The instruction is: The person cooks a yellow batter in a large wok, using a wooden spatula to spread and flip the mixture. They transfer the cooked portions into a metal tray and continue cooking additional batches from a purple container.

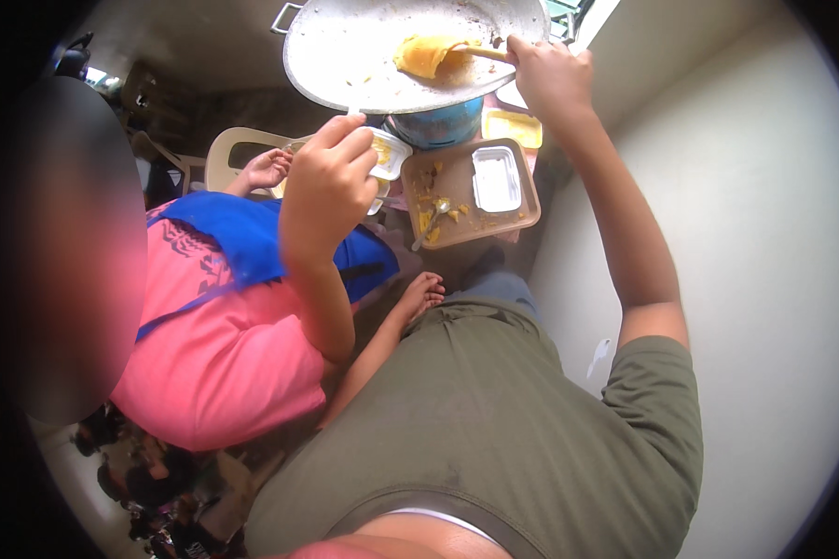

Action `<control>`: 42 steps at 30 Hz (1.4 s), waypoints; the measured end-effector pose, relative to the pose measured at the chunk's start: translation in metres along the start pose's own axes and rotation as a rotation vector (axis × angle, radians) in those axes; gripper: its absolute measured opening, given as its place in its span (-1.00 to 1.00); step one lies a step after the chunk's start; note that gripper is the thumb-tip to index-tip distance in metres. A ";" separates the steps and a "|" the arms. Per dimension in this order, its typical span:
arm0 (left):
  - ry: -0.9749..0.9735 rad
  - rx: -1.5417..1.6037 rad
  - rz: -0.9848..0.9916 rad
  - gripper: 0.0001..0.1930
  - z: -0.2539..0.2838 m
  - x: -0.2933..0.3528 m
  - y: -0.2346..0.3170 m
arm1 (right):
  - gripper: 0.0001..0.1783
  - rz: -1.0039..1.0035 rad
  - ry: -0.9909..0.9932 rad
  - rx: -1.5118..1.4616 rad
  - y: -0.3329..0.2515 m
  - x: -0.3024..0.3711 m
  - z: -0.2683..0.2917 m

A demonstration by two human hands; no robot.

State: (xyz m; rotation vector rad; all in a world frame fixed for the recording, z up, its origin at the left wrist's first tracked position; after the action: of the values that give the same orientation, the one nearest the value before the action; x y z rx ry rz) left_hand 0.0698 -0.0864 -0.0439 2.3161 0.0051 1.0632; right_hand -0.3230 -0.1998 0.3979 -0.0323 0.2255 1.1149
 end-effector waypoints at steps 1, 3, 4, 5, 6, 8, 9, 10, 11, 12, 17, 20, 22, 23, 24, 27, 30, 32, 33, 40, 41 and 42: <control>0.002 0.007 -0.001 -0.80 0.000 -0.001 -0.001 | -0.82 -0.001 0.011 -0.002 0.001 0.001 0.000; -0.006 -0.001 -0.006 -0.79 -0.001 0.000 -0.001 | -0.81 0.028 0.068 -0.008 0.002 0.004 -0.003; -0.010 -0.005 -0.009 -0.79 -0.001 0.000 -0.001 | -0.81 0.041 0.097 -0.011 0.003 0.005 -0.004; -0.008 -0.001 -0.008 -0.77 0.001 -0.001 -0.001 | -0.81 0.042 0.107 -0.018 0.002 0.005 -0.005; -0.006 0.002 -0.006 -0.75 0.002 -0.002 -0.002 | -0.81 0.042 0.117 -0.024 0.001 0.006 -0.005; -0.003 0.004 -0.003 -0.72 0.006 -0.002 -0.004 | -0.81 0.034 0.142 -0.033 -0.002 0.007 -0.005; -0.002 0.003 -0.003 -0.71 0.006 -0.002 -0.004 | -0.81 0.021 0.132 -0.042 -0.002 0.006 -0.005; -0.001 0.003 -0.003 -0.71 0.006 -0.003 -0.004 | -0.81 0.009 0.121 -0.051 -0.001 0.005 -0.005; -0.001 -0.003 0.005 -0.71 0.007 -0.003 -0.003 | -0.80 -0.004 0.111 -0.061 -0.001 0.004 -0.003; 0.000 -0.008 0.013 -0.70 0.007 -0.003 -0.002 | -0.80 -0.007 0.109 -0.073 -0.003 0.004 -0.001; 0.007 -0.029 0.013 -0.72 0.009 0.000 0.000 | -0.75 -0.148 -0.265 -0.359 -0.024 -0.006 0.024; 0.015 -0.034 0.015 -0.78 0.005 0.001 0.004 | -0.68 -0.096 -0.136 -0.276 -0.022 -0.016 0.023; 0.027 -0.039 0.026 -0.78 0.003 0.001 0.006 | -0.68 -0.090 -0.093 -0.270 -0.019 -0.021 0.025; 0.028 -0.037 0.023 -0.78 0.003 0.000 0.006 | -0.68 -0.084 -0.070 -0.267 -0.020 -0.024 0.026; 0.029 -0.034 0.019 -0.78 0.004 -0.001 0.006 | -0.68 -0.083 -0.041 -0.268 -0.020 -0.026 0.026; 0.021 -0.012 -0.006 -0.78 0.006 -0.003 0.005 | -0.69 -0.088 -0.007 -0.292 -0.023 -0.030 0.027; 0.018 -0.006 -0.013 -0.79 0.005 -0.004 0.005 | -0.77 0.006 0.259 -0.129 -0.019 -0.022 0.024; 0.016 -0.013 -0.008 -0.79 0.003 -0.005 0.006 | -0.77 -0.053 0.173 -0.127 -0.009 -0.025 0.009; 0.014 -0.017 -0.006 -0.79 0.003 -0.005 0.006 | -0.76 -0.081 0.128 -0.129 -0.007 -0.026 0.007; 0.008 -0.021 -0.010 -0.77 0.005 -0.011 0.002 | -0.78 -0.075 0.461 0.037 0.007 -0.043 0.029; 0.012 -0.019 -0.010 -0.77 0.004 -0.012 0.001 | -0.80 -0.069 0.517 0.070 0.005 -0.044 0.033; 0.016 -0.018 -0.011 -0.77 0.003 -0.012 0.000 | -0.91 -0.061 0.546 0.079 0.000 -0.041 0.038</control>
State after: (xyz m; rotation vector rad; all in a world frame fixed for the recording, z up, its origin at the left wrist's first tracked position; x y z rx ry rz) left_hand 0.0644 -0.0906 -0.0539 2.2889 0.0137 1.0719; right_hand -0.3339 -0.2309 0.4436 -0.2740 0.7512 1.0174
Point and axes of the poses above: each hand's wrist, its own x-axis away from the middle knuckle, its own z-axis out of the back of the hand, y = z × x, the point moved 4 cm from there along -x, towards the middle knuckle, and after that the axes turned 6 degrees about -y, right-handed, at the moved point
